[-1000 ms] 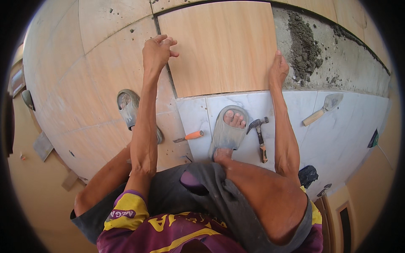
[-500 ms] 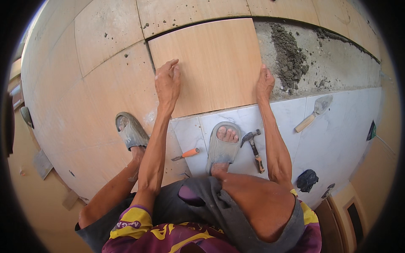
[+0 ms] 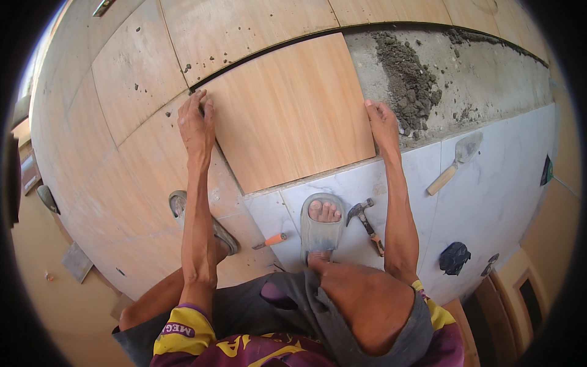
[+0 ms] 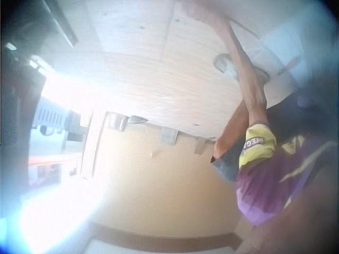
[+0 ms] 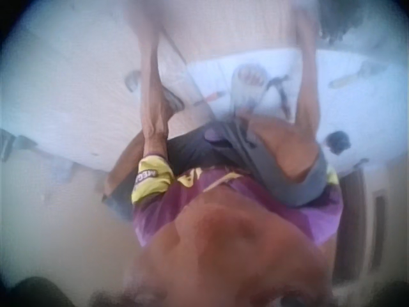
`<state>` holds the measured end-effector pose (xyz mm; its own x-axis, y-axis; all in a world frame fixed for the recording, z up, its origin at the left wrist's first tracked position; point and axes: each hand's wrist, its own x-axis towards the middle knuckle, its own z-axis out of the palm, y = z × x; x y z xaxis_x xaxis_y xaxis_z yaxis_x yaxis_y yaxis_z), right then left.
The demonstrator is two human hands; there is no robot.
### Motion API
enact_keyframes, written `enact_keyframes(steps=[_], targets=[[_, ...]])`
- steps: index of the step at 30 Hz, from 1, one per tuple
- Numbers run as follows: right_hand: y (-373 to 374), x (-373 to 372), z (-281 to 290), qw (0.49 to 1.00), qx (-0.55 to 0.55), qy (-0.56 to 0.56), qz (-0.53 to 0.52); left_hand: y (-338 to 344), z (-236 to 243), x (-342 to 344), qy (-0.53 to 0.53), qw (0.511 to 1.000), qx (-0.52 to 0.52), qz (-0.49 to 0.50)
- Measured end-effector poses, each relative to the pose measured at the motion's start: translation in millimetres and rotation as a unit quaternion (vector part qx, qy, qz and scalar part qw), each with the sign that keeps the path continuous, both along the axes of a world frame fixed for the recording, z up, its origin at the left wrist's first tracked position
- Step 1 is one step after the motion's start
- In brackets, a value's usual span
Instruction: The person places a wooden tile on the floor and adjusts its position. They then use a trowel to spread cement on the floor. The person walks to an outdoor area to pick up a tape measure and returns to the room to measure the floor.
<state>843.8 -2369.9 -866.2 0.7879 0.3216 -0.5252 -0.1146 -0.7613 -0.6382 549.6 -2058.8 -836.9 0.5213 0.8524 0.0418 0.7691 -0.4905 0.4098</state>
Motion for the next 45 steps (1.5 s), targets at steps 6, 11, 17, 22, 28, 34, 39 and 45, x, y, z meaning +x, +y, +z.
enact_keyframes(steps=[6, 11, 17, 22, 28, 34, 39, 45], targets=[[19, -25, -8, 0.993, -0.032, -0.101, -0.053, 15, -9, 6, 0.075, 0.996, 0.039, -0.03], [28, -34, -17, 0.985, 0.041, -0.149, -0.078, -4, 1, 15, -0.006, 0.994, -0.043, 0.097], [29, -25, -11, 0.996, 0.013, -0.061, -0.057, -29, 25, 14, -0.071, 0.948, -0.21, 0.229], [28, -24, -6, 0.996, 0.033, -0.042, -0.077, -36, 29, 1, -0.06, 0.953, -0.193, 0.227], [39, -28, 1, 0.996, 0.023, -0.024, -0.086, -42, 11, -10, -0.075, 0.961, -0.172, 0.203], [18, -14, -13, 0.993, 0.023, 0.044, -0.11, -52, 20, -17, -0.079, 0.946, -0.218, 0.225], [29, -9, -8, 0.992, 0.039, 0.032, -0.12, -43, 30, -17, -0.074, 0.939, -0.253, 0.221], [29, -9, -5, 0.988, 0.043, 0.052, -0.138, -48, 27, -20, 0.016, 0.947, -0.261, 0.186]])
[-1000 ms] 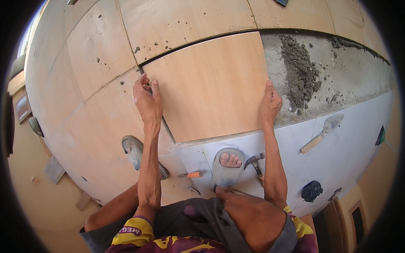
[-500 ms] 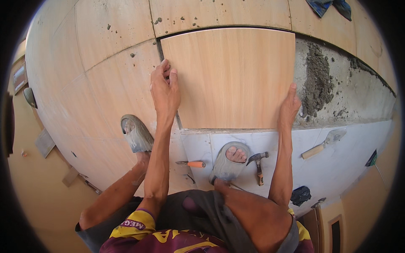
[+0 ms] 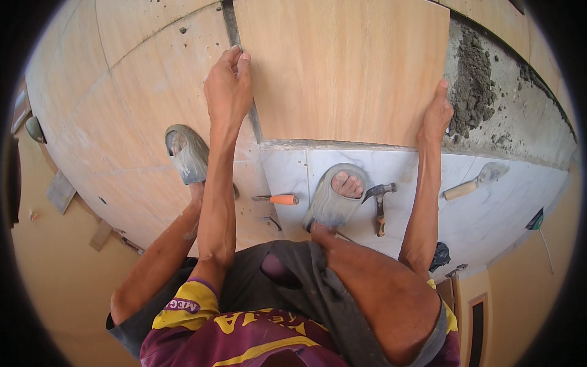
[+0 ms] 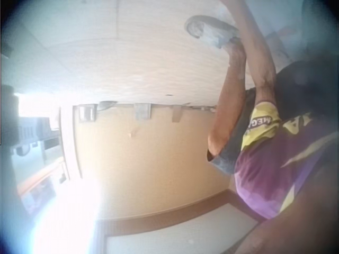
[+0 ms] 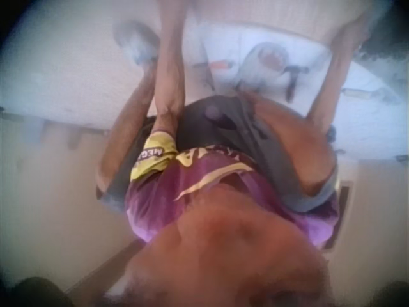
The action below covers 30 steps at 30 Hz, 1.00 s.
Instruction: The person places a wooden tile on the floor and adjusts its position. They then use a trowel to spread cement on the floor. The person walks to an outdoor area to pick up a tape measure and returns to the room to measure the floor.
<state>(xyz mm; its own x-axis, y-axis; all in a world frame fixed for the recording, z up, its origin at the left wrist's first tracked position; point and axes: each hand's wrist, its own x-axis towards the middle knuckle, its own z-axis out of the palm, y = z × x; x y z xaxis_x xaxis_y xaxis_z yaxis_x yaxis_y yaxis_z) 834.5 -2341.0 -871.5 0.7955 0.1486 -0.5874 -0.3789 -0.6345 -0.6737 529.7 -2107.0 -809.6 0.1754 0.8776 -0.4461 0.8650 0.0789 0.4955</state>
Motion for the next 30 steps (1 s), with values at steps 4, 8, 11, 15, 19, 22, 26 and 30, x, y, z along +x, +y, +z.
enact_keyframes(steps=[4, 8, 11, 15, 19, 22, 26, 30], targets=[[1, 4, -4, 1.0, -0.006, 0.001, 0.006, 6, -8, -2, 0.025, 0.999, 0.039, -0.006], [3, 1, -5, 0.999, -0.014, -0.029, 0.03, 5, -17, -7, -0.035, 0.996, 0.027, 0.079], [7, -4, -6, 0.996, -0.012, -0.064, 0.068, 13, -13, -13, -0.052, 0.993, 0.007, 0.104], [10, -11, -6, 0.994, -0.004, -0.09, 0.06, 14, -10, -17, -0.065, 0.993, 0.025, 0.098], [12, -15, -3, 0.994, 0.0, -0.087, 0.068, 17, -10, -22, -0.058, 0.993, 0.024, 0.097], [5, -3, -15, 0.989, -0.007, -0.113, 0.097, 19, -9, -20, -0.068, 0.993, 0.038, 0.088], [1, -10, -22, 0.977, 0.007, -0.167, 0.131, 18, -21, -33, -0.084, 0.993, 0.035, 0.077], [-9, 0, -22, 0.976, 0.003, -0.14, 0.164, 19, -24, -32, -0.083, 0.994, 0.059, 0.047]])
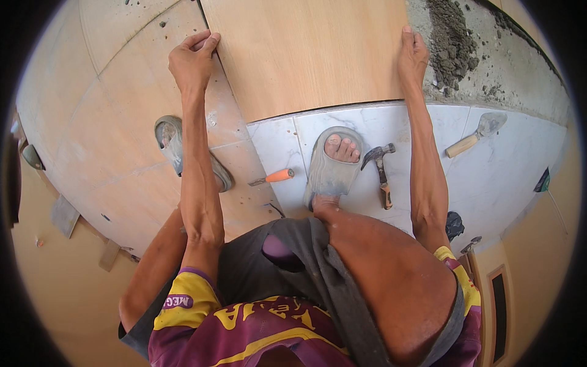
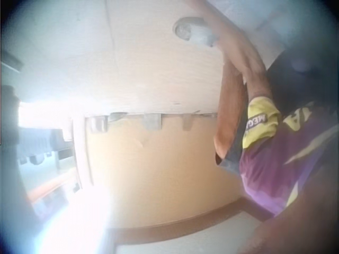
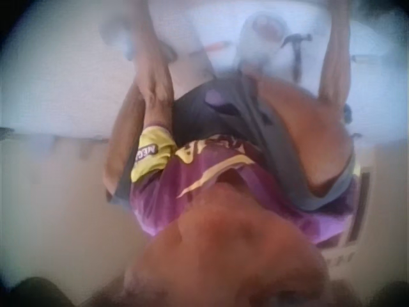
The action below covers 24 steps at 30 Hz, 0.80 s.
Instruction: The person places a wooden tile on the floor and adjusts its position. They then use a trowel to spread cement on the floor. The person walks to an outdoor area to pick up a tape measure and returns to the room to measure the floor.
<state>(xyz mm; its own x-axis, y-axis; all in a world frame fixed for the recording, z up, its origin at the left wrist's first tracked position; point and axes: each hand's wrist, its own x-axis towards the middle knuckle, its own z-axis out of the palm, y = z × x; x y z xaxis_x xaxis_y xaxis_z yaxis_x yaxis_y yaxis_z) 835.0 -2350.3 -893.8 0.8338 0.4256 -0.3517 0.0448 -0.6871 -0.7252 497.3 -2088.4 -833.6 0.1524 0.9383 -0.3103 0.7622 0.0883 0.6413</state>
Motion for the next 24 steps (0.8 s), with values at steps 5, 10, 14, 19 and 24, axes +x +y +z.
enact_keyframes(steps=[5, 10, 14, 19, 24], targets=[[-18, 47, -4, 0.982, 0.025, 0.168, 0.08, 10, -9, -2, -0.023, 0.998, -0.052, 0.014], [-17, 61, 29, 0.955, 0.011, 0.233, 0.184, 14, -3, 2, -0.068, 0.992, -0.1, 0.027], [-20, 55, 20, 0.955, -0.002, 0.234, 0.181, 9, -13, -10, -0.083, 0.991, -0.099, 0.032], [-14, 58, 26, 0.96, 0.032, 0.24, 0.138, 17, -25, -11, -0.074, 0.994, -0.076, 0.029], [-18, 50, 29, 0.964, 0.042, 0.237, 0.109, 11, -18, -6, -0.061, 0.995, -0.078, 0.026]])
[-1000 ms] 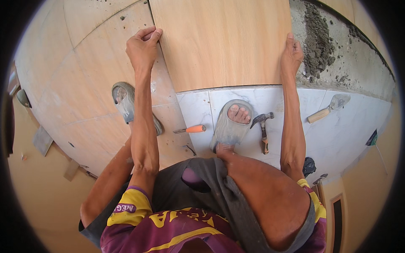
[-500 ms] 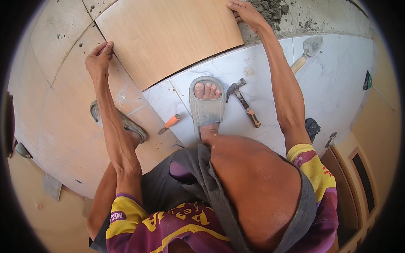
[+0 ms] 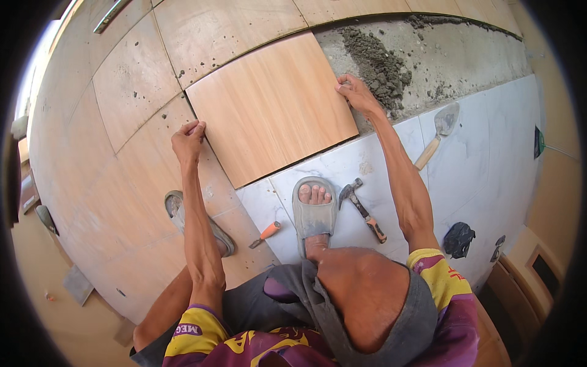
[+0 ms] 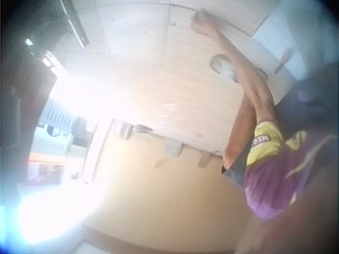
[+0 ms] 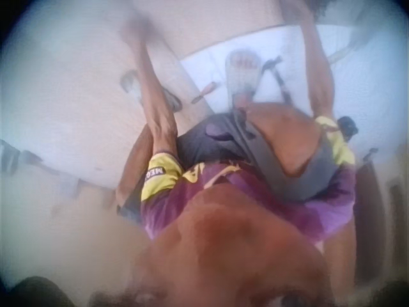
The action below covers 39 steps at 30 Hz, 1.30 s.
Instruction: The person places a wooden tile on the floor and adjusts its position. They then use a trowel to spread cement on the floor. The person walks to an outdoor area to pick up a tape measure and returns to the room to measure the floor.
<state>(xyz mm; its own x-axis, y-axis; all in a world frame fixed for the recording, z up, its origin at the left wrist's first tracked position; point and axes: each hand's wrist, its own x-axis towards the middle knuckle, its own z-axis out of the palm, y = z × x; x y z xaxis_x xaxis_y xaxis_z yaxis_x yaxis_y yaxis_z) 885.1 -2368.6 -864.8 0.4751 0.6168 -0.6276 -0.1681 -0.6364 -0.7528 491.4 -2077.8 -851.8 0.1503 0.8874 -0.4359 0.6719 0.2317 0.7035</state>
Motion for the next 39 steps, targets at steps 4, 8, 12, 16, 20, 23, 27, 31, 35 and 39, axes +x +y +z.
enact_keyframes(steps=[4, 8, 12, 16, 20, 23, 27, 31, 35, 39], targets=[[4, -8, 4, 1.0, 0.019, -0.001, -0.017, -3, 8, 1, 0.001, 1.0, 0.016, 0.008], [-2, -9, 2, 0.999, 0.032, 0.007, -0.026, -4, 4, -4, -0.003, 1.0, 0.019, 0.008], [-3, -8, 2, 0.999, 0.024, 0.008, -0.04, -3, 2, -3, 0.011, 0.999, 0.031, -0.004], [-5, -8, 5, 0.998, 0.047, 0.01, -0.043, -5, 8, -1, 0.004, 1.0, 0.026, 0.003], [-5, -8, 7, 0.998, 0.045, 0.015, -0.037, -8, 10, 0, 0.009, 0.999, 0.05, -0.011], [-10, -11, 6, 0.997, 0.059, 0.02, -0.052, -8, 10, 0, 0.009, 0.998, 0.054, -0.013], [-9, -9, 3, 0.995, 0.076, 0.033, -0.049, -8, 11, 1, 0.01, 0.999, 0.048, -0.01], [-8, -7, -1, 0.997, 0.059, 0.038, -0.045, -10, 13, 3, 0.021, 0.999, 0.033, 0.006], [-8, -10, 1, 0.996, 0.06, 0.041, -0.05, -13, 11, 2, 0.026, 0.998, 0.057, -0.005], [-5, -11, 2, 0.997, 0.055, 0.026, -0.044, -16, 14, 4, 0.02, 0.998, 0.059, 0.005]])
